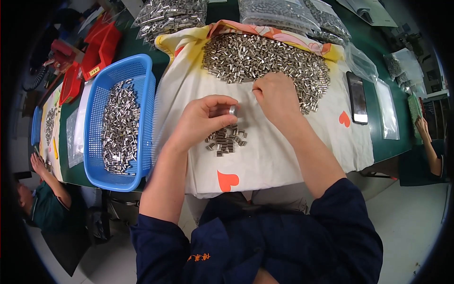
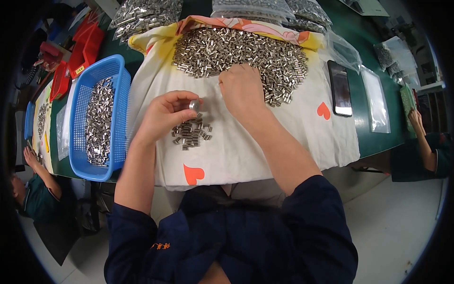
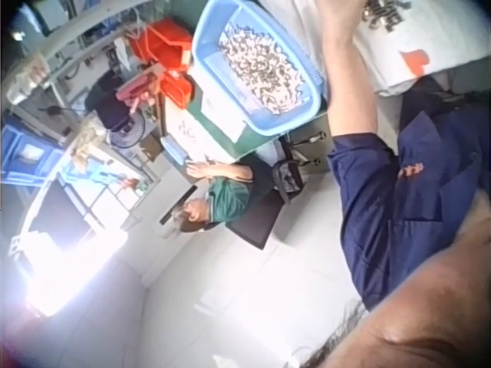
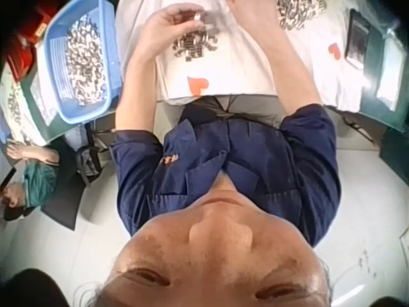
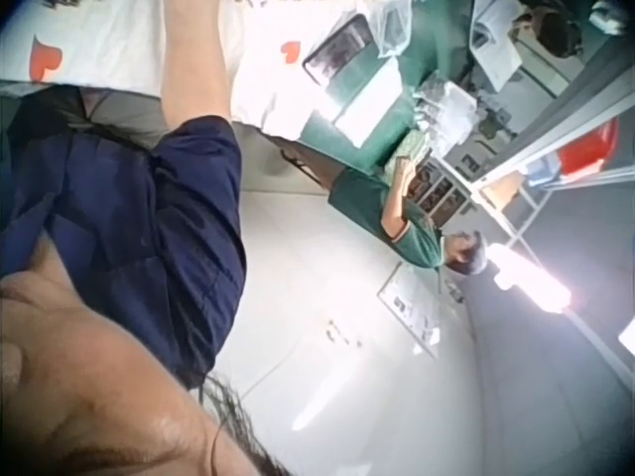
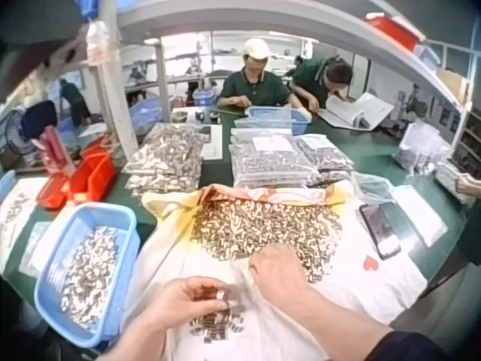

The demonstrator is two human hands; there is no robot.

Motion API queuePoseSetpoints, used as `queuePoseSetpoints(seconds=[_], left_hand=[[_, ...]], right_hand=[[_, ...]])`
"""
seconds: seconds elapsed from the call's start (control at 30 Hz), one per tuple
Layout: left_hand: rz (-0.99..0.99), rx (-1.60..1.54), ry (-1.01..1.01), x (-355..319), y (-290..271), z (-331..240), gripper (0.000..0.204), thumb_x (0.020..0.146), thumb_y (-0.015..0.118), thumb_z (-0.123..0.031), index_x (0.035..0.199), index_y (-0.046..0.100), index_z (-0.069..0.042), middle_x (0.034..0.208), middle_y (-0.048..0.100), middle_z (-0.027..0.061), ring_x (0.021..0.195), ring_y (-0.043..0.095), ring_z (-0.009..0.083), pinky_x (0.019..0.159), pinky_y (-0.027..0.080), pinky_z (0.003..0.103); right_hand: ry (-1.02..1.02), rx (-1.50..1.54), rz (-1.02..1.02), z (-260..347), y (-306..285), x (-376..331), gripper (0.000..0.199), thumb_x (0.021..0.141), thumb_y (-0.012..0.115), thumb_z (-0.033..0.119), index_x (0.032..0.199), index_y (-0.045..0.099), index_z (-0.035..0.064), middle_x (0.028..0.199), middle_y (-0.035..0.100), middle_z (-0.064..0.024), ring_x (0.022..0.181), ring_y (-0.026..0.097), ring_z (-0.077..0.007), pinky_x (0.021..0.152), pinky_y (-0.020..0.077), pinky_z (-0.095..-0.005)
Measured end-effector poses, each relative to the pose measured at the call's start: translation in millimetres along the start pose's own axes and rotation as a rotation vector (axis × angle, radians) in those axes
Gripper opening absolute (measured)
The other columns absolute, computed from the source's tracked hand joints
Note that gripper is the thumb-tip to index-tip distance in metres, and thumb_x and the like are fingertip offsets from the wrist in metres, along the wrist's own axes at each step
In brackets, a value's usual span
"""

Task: Sorting and inspecting small metal components at a industrial workbench.

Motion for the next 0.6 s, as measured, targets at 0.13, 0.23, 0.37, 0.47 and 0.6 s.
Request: queuePoseSetpoints(seconds=[0.13,0.23,0.37,0.47,0.6], left_hand=[[0.044,0.028,-0.013,-1,0,0,0.030,0.075,0.063,0.002,0.104,0.055,0.002,0.092,0.060,0.0043,0.082,0.057,0.0090,0.074,0.048,0.022],[-0.042,-0.175,0.037,4,-10,7,0.032,0.075,0.062,0.002,0.106,0.054,0.002,0.093,0.060,0.0058,0.083,0.057,0.0103,0.074,0.048,0.023],[-0.061,-0.228,0.044,4,-10,5,0.033,0.075,0.062,0.003,0.107,0.053,0.002,0.094,0.060,0.0074,0.082,0.058,0.0114,0.075,0.048,0.023],[-0.054,-0.208,0.041,4,-8,3,0.033,0.075,0.062,0.003,0.107,0.053,0.003,0.093,0.060,0.0078,0.082,0.058,0.0115,0.074,0.048,0.023],[-0.053,-0.227,0.041,3,-10,5,0.033,0.075,0.063,0.002,0.107,0.053,0.003,0.091,0.060,0.0075,0.081,0.058,0.0112,0.074,0.048,0.023]], right_hand=[[-0.014,0.149,-0.032,5,-9,0,0.006,0.071,0.060,0.012,0.072,0.061,0.0057,0.074,0.059,-0.0076,0.075,0.055,-0.0238,0.069,0.0424,-0.0357],[0.067,0.578,0.095,20,-24,-3,0.007,0.071,0.060,0.009,0.075,0.062,0.0041,0.074,0.060,-0.0064,0.070,0.056,-0.0210,0.065,0.0442,-0.0311],[0.081,0.866,0.157,29,-23,-8,0.009,0.071,0.061,0.008,0.079,0.063,0.0041,0.076,0.061,-0.0040,0.071,0.058,-0.0155,0.065,0.0447,-0.0256],[0.036,0.763,0.104,30,-24,-9,0.008,0.071,0.061,0.008,0.078,0.062,0.0037,0.075,0.061,-0.0046,0.071,0.058,-0.0162,0.065,0.0452,-0.0266],[0.003,0.711,0.078,32,-22,-10,0.008,0.070,0.062,0.007,0.077,0.062,0.0036,0.075,0.061,-0.0051,0.071,0.058,-0.0164,0.066,0.0455,-0.0275]])
Point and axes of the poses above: each hand's wrist, its own x-axis towards the middle knuckle, its own y-axis out of the palm, z = x × y, the point moved 2 cm from there along x, towards the middle knuckle
